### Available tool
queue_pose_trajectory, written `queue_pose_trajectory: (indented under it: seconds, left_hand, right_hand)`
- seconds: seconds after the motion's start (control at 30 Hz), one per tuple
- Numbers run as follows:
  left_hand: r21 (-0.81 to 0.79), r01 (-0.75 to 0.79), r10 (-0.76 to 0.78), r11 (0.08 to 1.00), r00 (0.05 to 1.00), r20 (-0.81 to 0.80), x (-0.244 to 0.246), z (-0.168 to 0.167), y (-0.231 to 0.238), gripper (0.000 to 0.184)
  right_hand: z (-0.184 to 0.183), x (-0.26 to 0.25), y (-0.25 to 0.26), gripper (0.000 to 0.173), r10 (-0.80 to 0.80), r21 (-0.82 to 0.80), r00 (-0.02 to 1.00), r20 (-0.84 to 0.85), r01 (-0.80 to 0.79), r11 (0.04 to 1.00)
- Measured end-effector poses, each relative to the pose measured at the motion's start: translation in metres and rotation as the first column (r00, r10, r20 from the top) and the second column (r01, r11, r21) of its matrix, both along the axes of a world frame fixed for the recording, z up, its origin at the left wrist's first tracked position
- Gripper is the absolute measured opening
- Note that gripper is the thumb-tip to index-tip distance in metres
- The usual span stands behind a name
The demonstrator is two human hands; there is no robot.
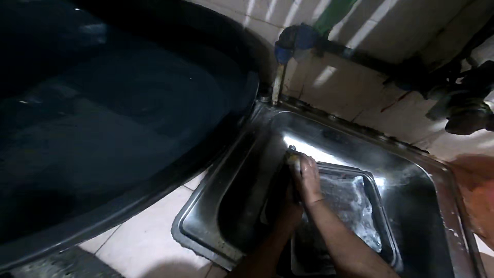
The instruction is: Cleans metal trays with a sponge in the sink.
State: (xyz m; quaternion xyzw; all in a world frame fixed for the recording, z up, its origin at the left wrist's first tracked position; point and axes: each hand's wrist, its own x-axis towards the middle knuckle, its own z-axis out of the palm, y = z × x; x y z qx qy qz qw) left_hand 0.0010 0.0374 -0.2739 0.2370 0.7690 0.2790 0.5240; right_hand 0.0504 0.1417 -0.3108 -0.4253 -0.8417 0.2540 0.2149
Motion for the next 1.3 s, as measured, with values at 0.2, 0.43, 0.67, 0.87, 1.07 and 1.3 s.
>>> queue_pose_trajectory:
  seconds: [0.2,0.43,0.67,0.87,1.07,1.3]
  left_hand:
    - [-0.049,-0.012,0.01,0.999,0.999,-0.037,-0.003,0.007,-0.001,0.066]
    - [0.041,-0.129,0.125,0.991,0.987,0.1,-0.004,0.002,-0.005,0.071]
    - [0.155,-0.107,0.085,0.982,0.986,0.144,-0.006,-0.006,-0.01,0.071]
    - [0.216,-0.469,0.291,0.857,0.784,0.548,-0.008,-0.01,-0.014,0.046]
    - [0.28,-0.497,0.288,0.822,0.785,0.548,-0.012,-0.02,-0.02,0.059]
    - [0.237,-0.192,0.131,0.953,0.959,0.25,-0.015,-0.008,-0.018,0.085]
  right_hand:
    - [-0.022,0.103,0.056,0.047,-0.304,-0.047,0.933,0.192,0.318,0.947]
    - [-0.041,0.149,0.035,0.046,-0.394,0.003,0.911,0.122,0.397,0.918]
    - [0.004,0.02,-0.019,0.036,-0.354,-0.472,0.899,-0.258,0.203,0.858]
    - [0.012,0.028,-0.022,0.037,-0.213,-0.588,0.945,-0.249,0.027,0.808]
    - [0.008,0.072,-0.079,0.035,0.051,-0.403,0.942,-0.332,-0.191,0.895]
    - [0.024,0.118,-0.1,0.023,0.43,-0.383,0.845,-0.319,-0.53,0.757]
